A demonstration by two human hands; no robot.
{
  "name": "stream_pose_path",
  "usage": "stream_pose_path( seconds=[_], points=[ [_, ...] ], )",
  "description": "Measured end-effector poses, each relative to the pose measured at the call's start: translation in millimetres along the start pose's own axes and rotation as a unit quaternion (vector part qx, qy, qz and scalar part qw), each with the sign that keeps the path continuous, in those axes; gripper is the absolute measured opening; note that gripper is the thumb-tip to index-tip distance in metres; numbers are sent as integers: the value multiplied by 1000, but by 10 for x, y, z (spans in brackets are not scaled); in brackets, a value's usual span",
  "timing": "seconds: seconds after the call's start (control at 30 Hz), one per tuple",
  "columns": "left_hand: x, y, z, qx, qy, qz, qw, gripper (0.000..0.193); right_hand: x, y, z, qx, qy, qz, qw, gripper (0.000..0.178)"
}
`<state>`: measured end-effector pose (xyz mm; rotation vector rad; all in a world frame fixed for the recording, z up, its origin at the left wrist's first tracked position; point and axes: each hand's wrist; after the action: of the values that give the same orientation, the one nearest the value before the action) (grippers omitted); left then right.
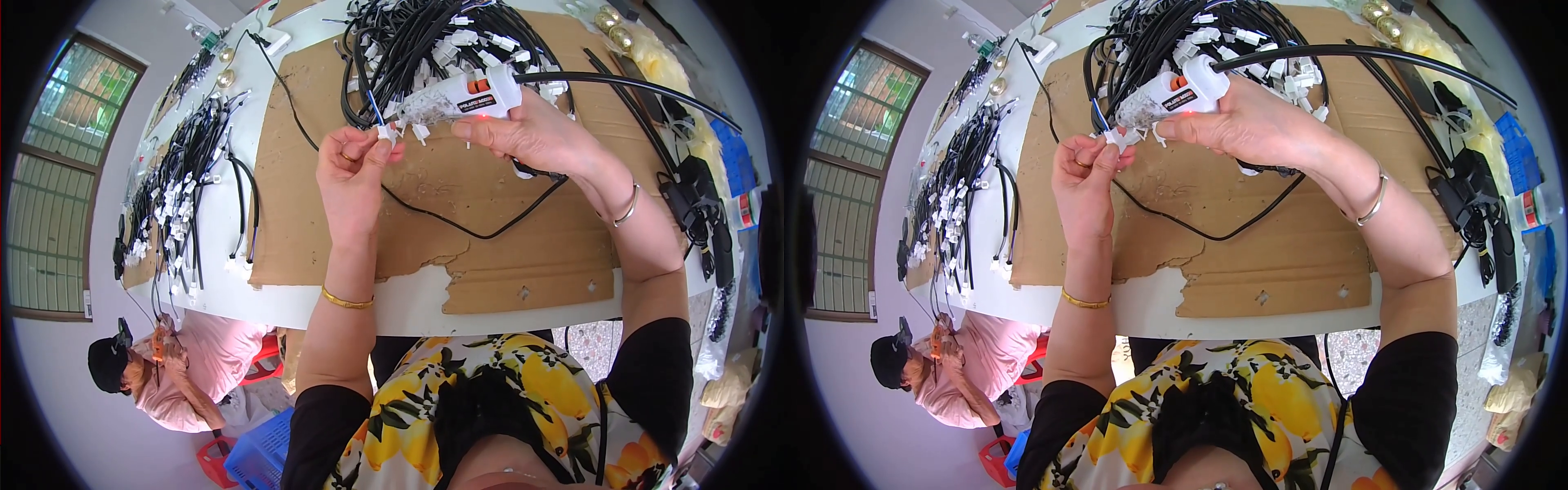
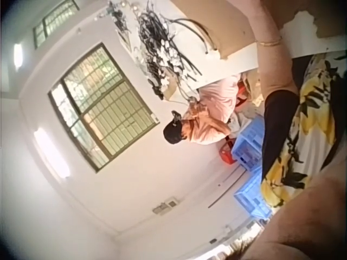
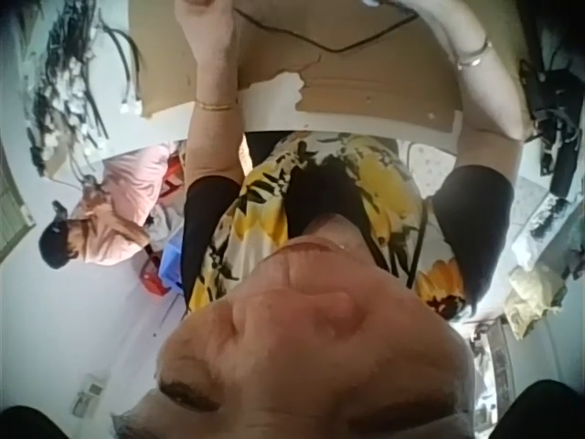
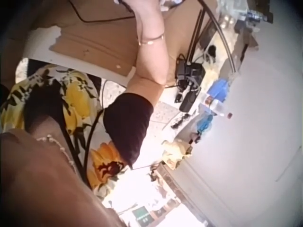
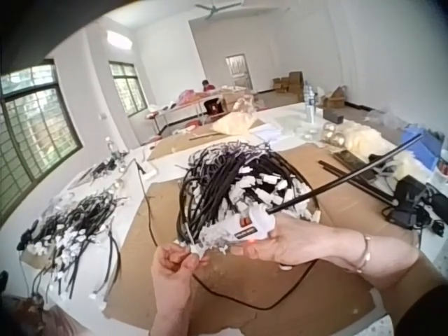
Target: Assembling electronic wire bundles and securing them with a hot glue gun.
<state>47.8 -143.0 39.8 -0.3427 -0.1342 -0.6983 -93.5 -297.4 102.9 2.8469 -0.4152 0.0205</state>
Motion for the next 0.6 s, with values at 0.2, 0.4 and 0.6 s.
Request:
stream_pose_path(
  seconds=[0.2, 0.4, 0.6],
  points=[
    [4, -2, -1, 17, -19, 12, 1000, 25, -15, -28, -18, 2, -2, 11, 1000, 33],
    [3, -9, -3, 50, -42, 32, 997, 28, -3, -13, 7, -2, -4, 4, 1000, 34],
    [-11, -19, 14, 105, -67, 39, 992, 29, 3, -19, 21, 10, -9, -9, 1000, 32]
  ],
)
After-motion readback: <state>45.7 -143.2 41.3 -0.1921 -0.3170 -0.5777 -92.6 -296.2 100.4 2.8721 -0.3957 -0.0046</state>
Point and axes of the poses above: each hand's wrist, its own x-axis towards the middle knuckle, its own y-axis out of the back of the hand, z = x × y, and after that the axes turned 2 degrees about y, right-handed
